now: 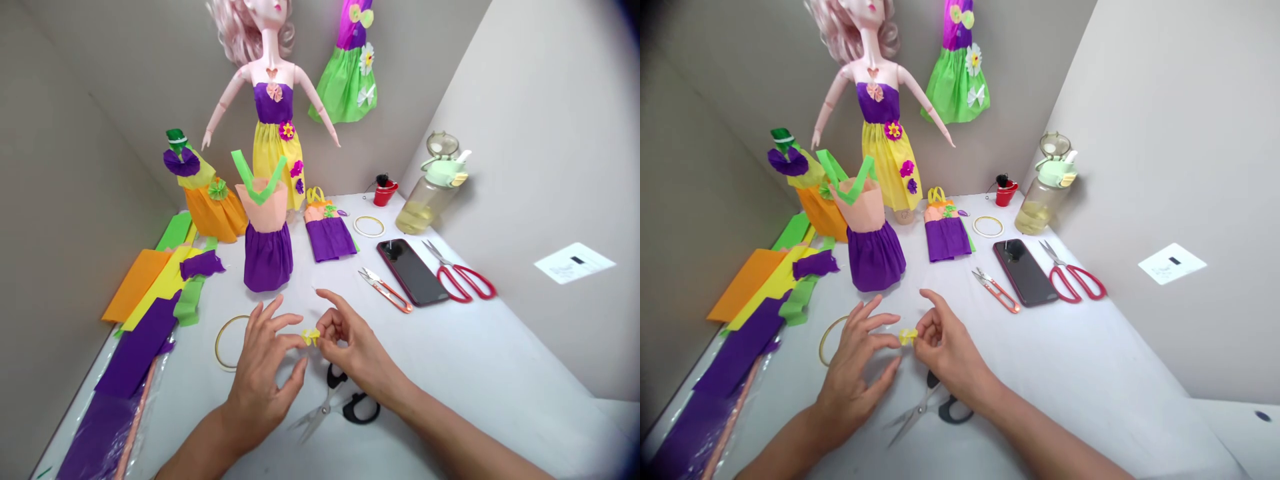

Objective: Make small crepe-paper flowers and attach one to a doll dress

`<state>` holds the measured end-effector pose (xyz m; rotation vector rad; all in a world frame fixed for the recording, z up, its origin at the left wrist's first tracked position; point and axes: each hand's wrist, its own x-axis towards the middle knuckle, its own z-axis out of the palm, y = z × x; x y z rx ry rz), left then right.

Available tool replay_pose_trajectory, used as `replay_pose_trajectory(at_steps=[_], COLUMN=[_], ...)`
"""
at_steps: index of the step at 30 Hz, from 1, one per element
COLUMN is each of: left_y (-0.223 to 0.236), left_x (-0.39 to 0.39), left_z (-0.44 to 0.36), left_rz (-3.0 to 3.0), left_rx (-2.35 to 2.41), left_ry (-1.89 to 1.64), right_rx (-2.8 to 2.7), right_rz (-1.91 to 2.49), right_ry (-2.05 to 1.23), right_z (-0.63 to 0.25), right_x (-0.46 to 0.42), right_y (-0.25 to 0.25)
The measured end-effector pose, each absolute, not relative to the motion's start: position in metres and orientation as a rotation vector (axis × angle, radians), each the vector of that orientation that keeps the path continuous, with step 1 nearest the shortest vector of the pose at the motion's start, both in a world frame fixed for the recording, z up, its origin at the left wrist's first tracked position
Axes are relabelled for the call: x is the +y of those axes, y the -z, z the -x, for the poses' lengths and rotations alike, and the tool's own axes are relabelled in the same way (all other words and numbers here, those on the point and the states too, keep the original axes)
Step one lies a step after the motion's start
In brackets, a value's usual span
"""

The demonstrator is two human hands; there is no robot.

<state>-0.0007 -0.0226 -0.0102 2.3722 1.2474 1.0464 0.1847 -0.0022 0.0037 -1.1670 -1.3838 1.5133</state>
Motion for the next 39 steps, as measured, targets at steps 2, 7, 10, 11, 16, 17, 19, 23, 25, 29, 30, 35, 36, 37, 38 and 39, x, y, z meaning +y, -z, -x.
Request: replay_pose_trajectory(at_steps=[2, 7, 10, 11, 16, 17, 19, 23, 25, 29, 30, 35, 36, 37, 38, 39], left_y=[0.01, 0.009, 0.009, 0.009, 0.009, 0.01, 0.009, 0.006, 0.005, 0.006, 0.006, 0.006, 0.005, 0.004, 0.004, 0.003], left_x=[-0.021, -0.015, -0.014, -0.014, -0.016, -0.016, -0.016, -0.016, -0.016, -0.015, -0.015, -0.014, -0.014, -0.014, -0.014, -0.014], left_z=[0.003, 0.008, 0.008, 0.008, 0.004, 0.003, 0.002, 0.0, 0.0, 0.0, 0.0, 0.003, 0.003, 0.004, 0.004, 0.004], left_rz=[-2.147, -1.748, -1.687, -1.684, -1.68, -1.674, -1.66, -1.659, -1.668, -1.643, -1.63, -1.566, -1.551, -1.537, -1.526, -1.52], left_rx=[1.289, 1.294, 1.267, 1.264, 1.248, 1.248, 1.261, 1.285, 1.285, 1.286, 1.278, 1.207, 1.196, 1.187, 1.179, 1.172], left_ry=[-1.045, -0.879, -0.8, -0.779, -0.702, -0.696, -0.686, -0.678, -0.688, -0.7, -0.701, -0.699, -0.703, -0.708, -0.709, -0.706], right_rx=[-1.461, -1.737, -1.86, -1.9, -2.067, -2.094, -2.137, -2.169, -2.167, -2.118, -2.097, -1.987, -1.979, -1.975, -1.975, -1.975], right_rz=[1.184, 1.228, 1.211, 1.199, 1.125, 1.117, 1.112, 1.12, 1.129, 1.131, 1.136, 1.155, 1.156, 1.16, 1.164, 1.168], right_ry=[-1.456, -1.253, -1.197, -1.185, -1.102, -1.079, -1.037, -0.993, -0.988, -1.011, -1.027, -1.138, -1.153, -1.162, -1.17, -1.176], right_z=[-0.187, -0.187, -0.186, -0.186, -0.188, -0.188, -0.188, -0.186, -0.186, -0.188, -0.189, -0.189, -0.189, -0.189, -0.189, -0.189], right_x=[-0.003, -0.007, -0.009, -0.01, -0.014, -0.014, -0.015, -0.015, -0.015, -0.014, -0.013, -0.011, -0.011, -0.011, -0.011, -0.011], right_y=[-0.003, -0.001, 0.001, 0.001, 0.004, 0.004, 0.004, 0.002, 0.0, -0.003, -0.004, -0.009, -0.01, -0.01, -0.01, -0.01])
